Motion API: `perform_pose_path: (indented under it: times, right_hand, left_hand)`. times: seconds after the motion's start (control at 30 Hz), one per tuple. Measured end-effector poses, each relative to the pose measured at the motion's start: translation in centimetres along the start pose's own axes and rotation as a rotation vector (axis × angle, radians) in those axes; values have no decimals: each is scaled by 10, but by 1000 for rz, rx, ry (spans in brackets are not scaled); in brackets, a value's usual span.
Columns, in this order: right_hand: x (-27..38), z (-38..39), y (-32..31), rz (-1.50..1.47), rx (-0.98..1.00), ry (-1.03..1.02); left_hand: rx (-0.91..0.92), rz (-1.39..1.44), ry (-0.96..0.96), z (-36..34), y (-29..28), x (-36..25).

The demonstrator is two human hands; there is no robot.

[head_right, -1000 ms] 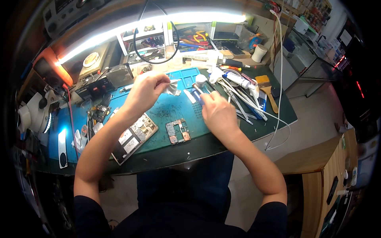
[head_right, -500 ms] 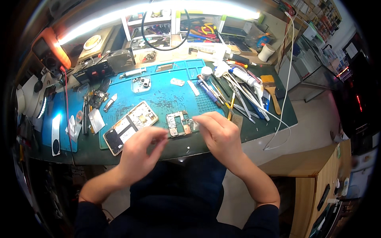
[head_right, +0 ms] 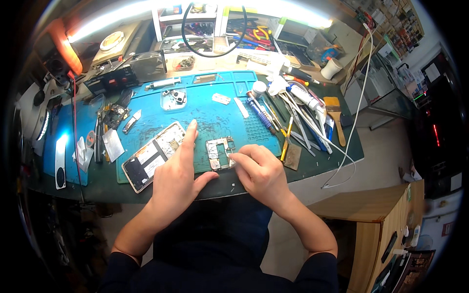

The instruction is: The person disassembles a smartphone, removes the camera module, and uses pliers to strip adhesive from the module's frame. The person handles the phone, camera module, and tools on a cluttered workbench.

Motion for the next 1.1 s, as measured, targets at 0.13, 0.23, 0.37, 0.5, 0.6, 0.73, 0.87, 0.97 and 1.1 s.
perform_pose_path:
  times: [0.13,0.23,0.37,0.5,0.6,0.73,0.87,0.97,1.1]
  right_hand:
    - [3,-1,-2,9,66,-43]
    - [2,-1,-5,-18,115,-54]
    - [-5,-1,-4,-62,142,-66]
    - [-8,4,-2,-72,117,-69]
    - [-9,3,-3,-96,111,-79]
    - [-14,2,-3,-177,145,-63]
    - [-24,5,-8,-403,185,145]
    - [-42,14,-9,-528,46,266]
    - [-35,14,-10,-379,11,276]
  left_hand:
    - [114,49,-65,-7,1,2]
    - [146,6,-110,-9,3,1]
    - [145,-4,-98,-10,3,3]
    - [119,25,-73,-10,2,3]
    - [116,28,-68,-11,1,2]
    - [107,12,-47,-10,2,4]
    - [88,24,-25,-8,4,6]
    - [59,13,-15,-4,7,4]
    - [22,21,35,-7,3,-2]
Point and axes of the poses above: each hand's wrist, its own z-axis away from the middle knuckle, its own y-axis out of the palm, x = y × z, the point moved 6 cm from there along -z, towards the middle knuckle, and after that the axes turned 4 degrees about x, right-handed, at the moved point
